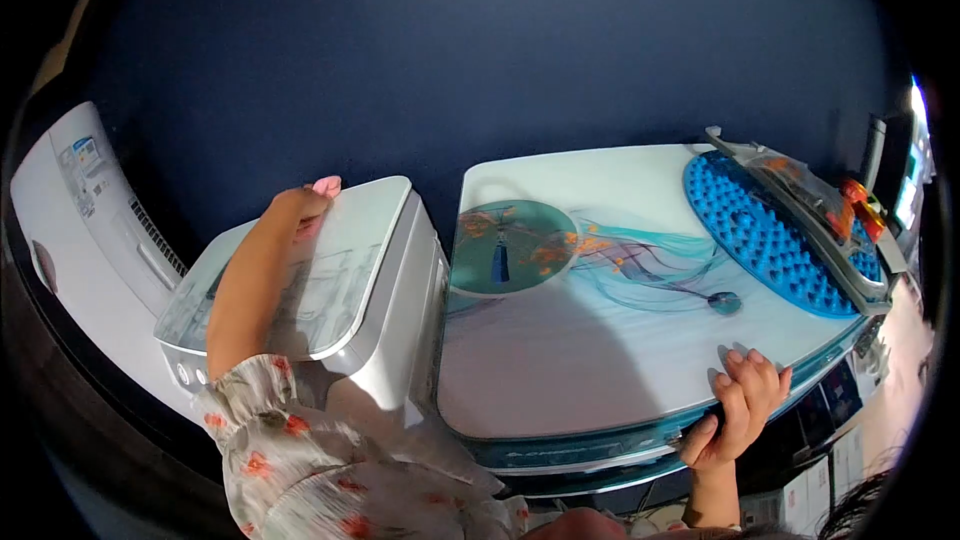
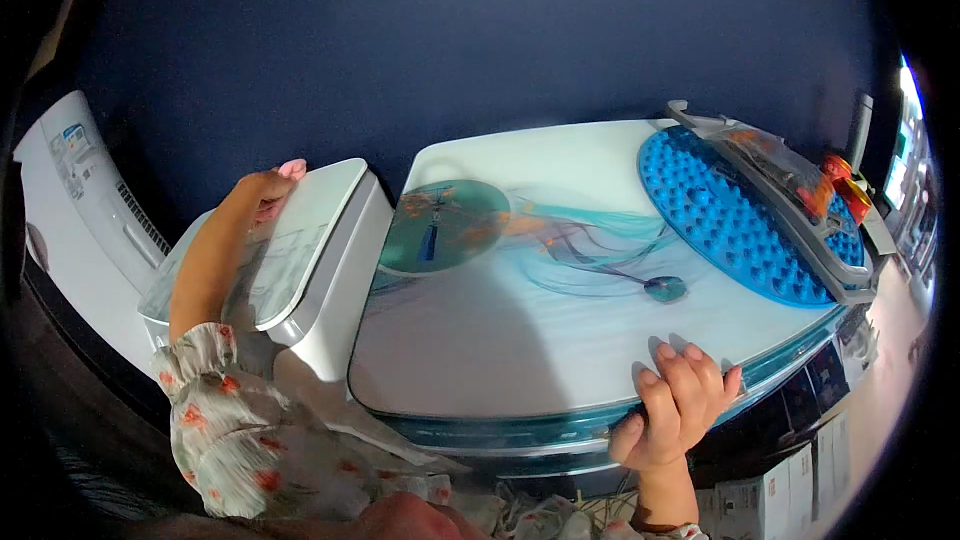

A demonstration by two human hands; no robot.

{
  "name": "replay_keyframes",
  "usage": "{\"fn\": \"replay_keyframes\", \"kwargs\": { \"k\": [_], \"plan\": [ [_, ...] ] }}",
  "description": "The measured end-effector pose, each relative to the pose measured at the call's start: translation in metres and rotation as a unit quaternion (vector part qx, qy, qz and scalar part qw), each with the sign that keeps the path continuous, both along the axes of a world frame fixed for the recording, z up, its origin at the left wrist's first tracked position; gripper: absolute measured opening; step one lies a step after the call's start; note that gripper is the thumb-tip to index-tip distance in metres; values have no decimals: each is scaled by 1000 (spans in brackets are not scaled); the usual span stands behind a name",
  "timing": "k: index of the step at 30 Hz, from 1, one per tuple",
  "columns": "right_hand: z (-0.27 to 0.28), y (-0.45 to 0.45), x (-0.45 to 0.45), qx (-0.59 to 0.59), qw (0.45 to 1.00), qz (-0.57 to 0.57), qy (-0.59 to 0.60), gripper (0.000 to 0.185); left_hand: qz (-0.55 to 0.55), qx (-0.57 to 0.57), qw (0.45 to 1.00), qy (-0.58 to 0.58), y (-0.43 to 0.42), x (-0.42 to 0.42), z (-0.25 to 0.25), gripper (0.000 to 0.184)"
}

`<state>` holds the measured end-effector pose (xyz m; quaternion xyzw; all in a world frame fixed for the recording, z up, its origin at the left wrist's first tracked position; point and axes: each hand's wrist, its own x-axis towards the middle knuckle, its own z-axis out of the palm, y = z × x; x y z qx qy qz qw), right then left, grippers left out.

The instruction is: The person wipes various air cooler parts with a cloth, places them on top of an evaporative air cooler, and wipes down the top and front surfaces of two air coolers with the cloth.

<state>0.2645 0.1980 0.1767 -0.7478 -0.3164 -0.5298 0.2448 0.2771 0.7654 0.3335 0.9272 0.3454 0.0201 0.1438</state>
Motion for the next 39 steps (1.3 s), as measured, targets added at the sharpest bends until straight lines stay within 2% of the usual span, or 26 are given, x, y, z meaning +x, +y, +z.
{"fn": "replay_keyframes", "kwargs": {
  "k": [2, 3, 4, 6, 8, 9, 10, 11, 13, 18, 19, 22, 29, 32, 36, 38, 39],
  "plan": [
    [1, 0, 0, -7, 1000, 8, -5, 30, 5, 18, 1000, -13, 5, 1, -4, 9],
    [1, 0, -1, 1, 1000, 8, -5, 30, 2, 16, 1000, -7, -23, -5, 2, 9],
    [1, 2, 0, 9, 1000, 8, -6, 29, -48, -36, 997, -52, -21, 7, -9, 11],
    [1, 5, 2, 26, 1000, 9, -11, 29, -100, -102, 988, -60, -34, 21, -8, 20],
    [2, 6, 3, 31, 999, 14, -21, 29, -160, -84, 982, -55, -112, 19, 6, 29],
    [4, 7, 3, 37, 999, 21, -28, 30, -221, -45, 970, -87, -125, 19, 5, 33],
    [6, 7, 3, 37, 999, 26, -30, 30, -204, 23, 978, -34, -143, 15, 10, 38],
    [6, 7, 4, 36, 998, 31, -33, 30, -190, 92, 977, -4, -151, 14, 7, 30],
    [7, 6, 5, 39, 997, 43, -43, 29, -183, 159, 970, 24, -163, 1, 6, 25],
    [10, 5, 5, 36, 996, 58, -56, 28, -246, 202, 948, 3, -192, -59, 1, 25],
    [10, 5, 6, 35, 996, 60, -57, 28, -281, 230, 931, 36, -206, -70, 5, 30],
    [13, 4, 3, 35, 996, 65, -56, 28, -186, 236, 952, 63, -236, -105, 4, 37],
    [10, 1, 1, 52, 992, 111, -19, 36, -197, 224, 954, 27, -280, -184, -2, 40],
    [24, -4, -12, -11, 990, 103, 98, 40, -205, 226, 952, -36, -281, -206, -13, 42],
    [16, -4, -7, 38, 988, 151, 21, 42, -252, 176, 928, -212, -263, -221, -22, 40],
    [18, -4, -9, 37, 991, 126, -16, 39, -252, 226, 908, -245, -231, -220, -25, 36],
    [16, -9, -11, 35, 992, 118, -8, 38, -210, 173, 934, -231, -226, -214, -22, 33]
  ]
}}
